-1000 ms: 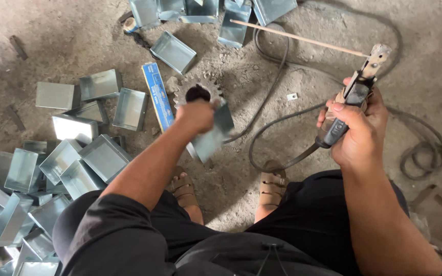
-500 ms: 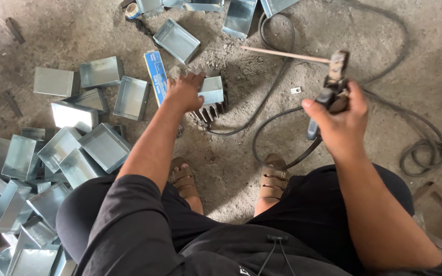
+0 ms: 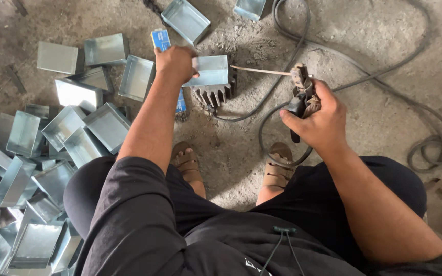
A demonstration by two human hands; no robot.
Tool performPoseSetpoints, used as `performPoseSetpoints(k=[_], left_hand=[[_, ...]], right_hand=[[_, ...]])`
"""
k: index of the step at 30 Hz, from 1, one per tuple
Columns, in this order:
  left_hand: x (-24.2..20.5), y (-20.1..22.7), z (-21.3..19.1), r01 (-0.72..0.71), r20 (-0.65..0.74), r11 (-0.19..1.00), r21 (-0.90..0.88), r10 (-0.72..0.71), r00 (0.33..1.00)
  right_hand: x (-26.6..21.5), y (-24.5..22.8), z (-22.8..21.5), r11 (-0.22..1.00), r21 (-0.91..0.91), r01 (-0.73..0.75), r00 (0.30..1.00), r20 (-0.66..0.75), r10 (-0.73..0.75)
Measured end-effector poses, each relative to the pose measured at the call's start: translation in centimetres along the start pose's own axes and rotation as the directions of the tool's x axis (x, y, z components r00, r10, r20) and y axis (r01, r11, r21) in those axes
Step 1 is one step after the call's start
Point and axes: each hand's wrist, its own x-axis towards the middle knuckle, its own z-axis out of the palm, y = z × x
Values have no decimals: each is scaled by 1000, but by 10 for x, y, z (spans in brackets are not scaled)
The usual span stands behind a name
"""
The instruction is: The person sits on the floor and uses a welding torch to join the seams of small, rectangular metal boxes. They pick up a box, weld it, and then place it down, repeating the process with several boxes from a pile.
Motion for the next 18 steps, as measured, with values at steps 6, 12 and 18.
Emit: performPoseSetpoints(k=[6,12,18], left_hand=[[-5,3,-10,32,-7,999,-6,-32,999],[-3,2,-8,45,8,999,-20,-44,999],[2,-1,-1,38,-11,999,-14,-38,999]], right_hand=[[-1,-2,7,994,-40,105,994,-4,-106],[1,0,9,992,-51,119,993,-4,-120],[3,-4,10,988,-64,139,990,-1,-139]])
